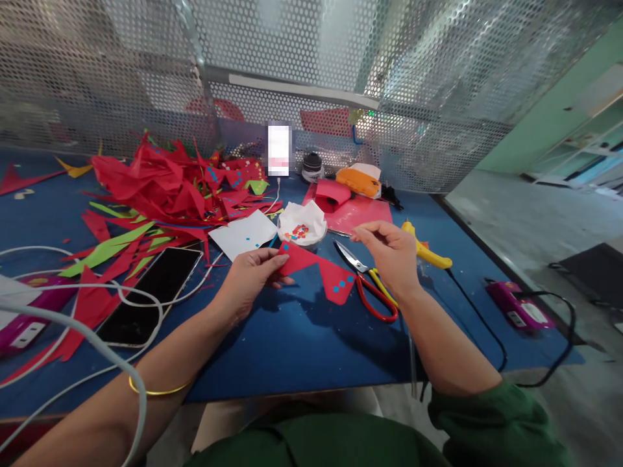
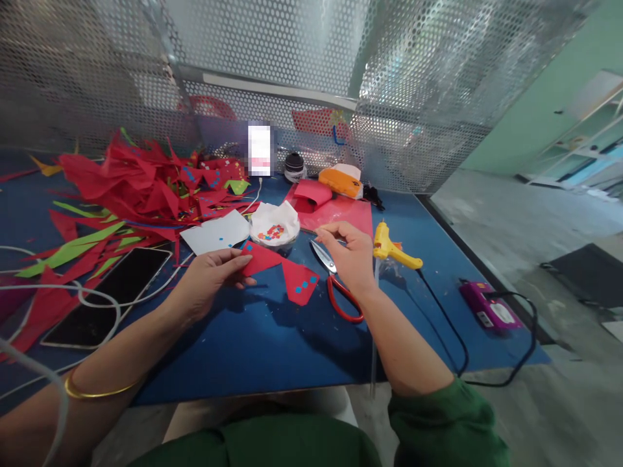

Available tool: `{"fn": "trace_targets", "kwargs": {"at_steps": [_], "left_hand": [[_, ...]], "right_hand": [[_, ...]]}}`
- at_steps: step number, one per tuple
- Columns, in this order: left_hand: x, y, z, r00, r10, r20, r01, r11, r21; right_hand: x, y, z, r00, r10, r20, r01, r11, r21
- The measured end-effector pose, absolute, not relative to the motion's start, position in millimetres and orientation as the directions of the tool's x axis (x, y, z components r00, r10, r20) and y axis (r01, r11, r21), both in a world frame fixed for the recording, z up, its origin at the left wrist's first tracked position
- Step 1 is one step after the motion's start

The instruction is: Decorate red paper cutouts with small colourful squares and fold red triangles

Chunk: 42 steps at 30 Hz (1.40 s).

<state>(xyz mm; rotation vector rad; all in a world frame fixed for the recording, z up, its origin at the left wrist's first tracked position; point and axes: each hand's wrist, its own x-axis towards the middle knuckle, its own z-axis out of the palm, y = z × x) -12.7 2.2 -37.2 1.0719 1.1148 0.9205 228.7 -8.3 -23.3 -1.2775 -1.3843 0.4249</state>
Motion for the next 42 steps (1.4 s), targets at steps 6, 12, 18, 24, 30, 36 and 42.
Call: {"fn": "trace_targets", "kwargs": {"at_steps": [6,12,18,24,30,36,42], "left_hand": [[-11,2,-36,0.193,0.952,-0.237,-0.047,0.250,0.967],[-11,2,-37,0.188,0.950,-0.248,-0.034,0.259,0.965],[-11,3,-37,0.196,0.948,-0.251,-0.041,0.263,0.964],[-11,2,-37,0.201,0.948,-0.249,-0.037,0.261,0.965],[-10,2,-38,0.203,0.943,-0.265,-0.029,0.276,0.961],[-11,2,-38,0.215,0.941,-0.263,-0.029,0.275,0.961],[-11,2,-37,0.225,0.939,-0.261,-0.034,0.275,0.961]], "right_hand": [[225,-14,-26,0.270,0.874,0.404,0.414,0.273,-0.868],[222,-16,-30,0.231,0.890,0.394,0.421,0.273,-0.865],[221,-16,-35,0.270,0.878,0.395,0.348,0.294,-0.890],[222,-22,-29,0.177,0.819,0.545,0.536,0.384,-0.751],[221,-24,-29,0.190,0.825,0.532,0.576,0.345,-0.741],[222,-23,-29,0.207,0.794,0.571,0.592,0.363,-0.720],[241,-18,-23,0.120,0.843,0.525,0.563,0.378,-0.735]]}}
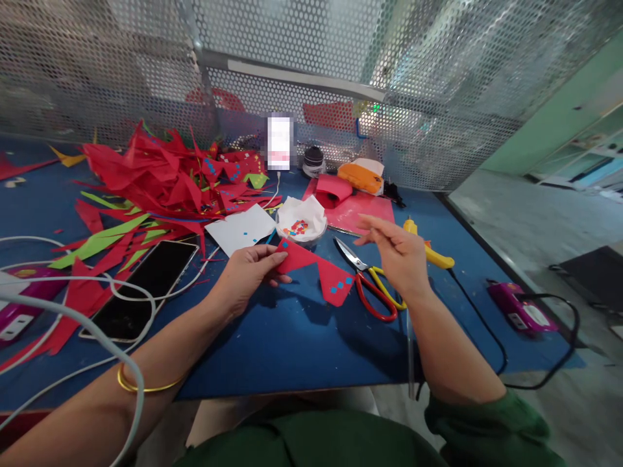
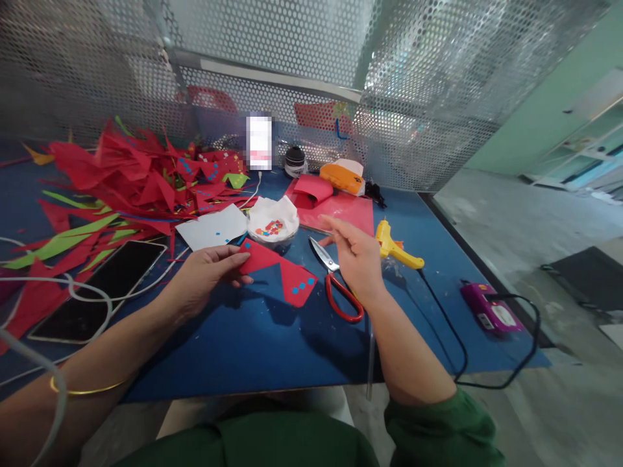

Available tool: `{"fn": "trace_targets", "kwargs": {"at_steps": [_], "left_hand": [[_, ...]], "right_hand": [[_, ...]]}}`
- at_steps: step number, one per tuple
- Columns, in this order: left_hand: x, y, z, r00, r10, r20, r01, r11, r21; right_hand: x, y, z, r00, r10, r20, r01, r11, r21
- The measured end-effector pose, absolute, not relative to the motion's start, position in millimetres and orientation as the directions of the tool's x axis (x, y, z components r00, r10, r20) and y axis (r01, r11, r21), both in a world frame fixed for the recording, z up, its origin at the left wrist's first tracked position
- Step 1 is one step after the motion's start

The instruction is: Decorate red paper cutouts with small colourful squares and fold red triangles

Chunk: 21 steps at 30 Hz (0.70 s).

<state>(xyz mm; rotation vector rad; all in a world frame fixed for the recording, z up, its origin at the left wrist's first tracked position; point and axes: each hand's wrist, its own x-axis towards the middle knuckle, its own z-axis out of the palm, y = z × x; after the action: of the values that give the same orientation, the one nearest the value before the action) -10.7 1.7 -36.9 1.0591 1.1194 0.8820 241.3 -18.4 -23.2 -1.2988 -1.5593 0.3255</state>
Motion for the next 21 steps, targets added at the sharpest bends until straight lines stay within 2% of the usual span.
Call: {"fn": "trace_targets", "kwargs": {"at_steps": [2,4,5,7,9,12,14,17,19,21], "left_hand": [[-10,1,-36,0.223,0.939,-0.262,-0.037,0.276,0.960],[-10,1,-35,0.222,0.940,-0.261,-0.039,0.276,0.960],[-10,1,-35,0.221,0.940,-0.260,-0.040,0.275,0.961],[-10,1,-35,0.216,0.942,-0.258,-0.043,0.273,0.961],[-11,1,-36,0.213,0.943,-0.256,-0.048,0.271,0.961],[-11,1,-38,0.210,0.944,-0.255,-0.057,0.272,0.961],[-11,1,-39,0.209,0.943,-0.261,-0.057,0.278,0.959],[-11,1,-38,0.217,0.939,-0.268,-0.055,0.286,0.957],[-11,1,-38,0.221,0.937,-0.270,-0.054,0.288,0.956],[-11,1,-37,0.221,0.936,-0.275,-0.050,0.292,0.955]], "right_hand": [[257,-19,-20,0.159,0.844,0.513,0.615,0.322,-0.720],[280,-22,-16,0.192,0.841,0.506,0.738,0.216,-0.639],[294,-25,-15,0.183,0.842,0.507,0.823,0.151,-0.548],[323,-31,-15,0.091,0.890,0.447,0.971,0.019,-0.237],[349,-35,-17,0.071,0.963,0.260,0.997,-0.078,0.014],[373,-36,-25,0.083,0.995,0.051,0.982,-0.090,0.168],[378,-34,-31,0.087,0.996,0.025,0.975,-0.090,0.204],[375,-32,-37,0.092,0.993,0.080,0.973,-0.107,0.204],[372,-33,-38,0.109,0.979,0.173,0.991,-0.122,0.063],[370,-36,-36,0.162,0.950,0.267,0.981,-0.126,-0.145]]}}
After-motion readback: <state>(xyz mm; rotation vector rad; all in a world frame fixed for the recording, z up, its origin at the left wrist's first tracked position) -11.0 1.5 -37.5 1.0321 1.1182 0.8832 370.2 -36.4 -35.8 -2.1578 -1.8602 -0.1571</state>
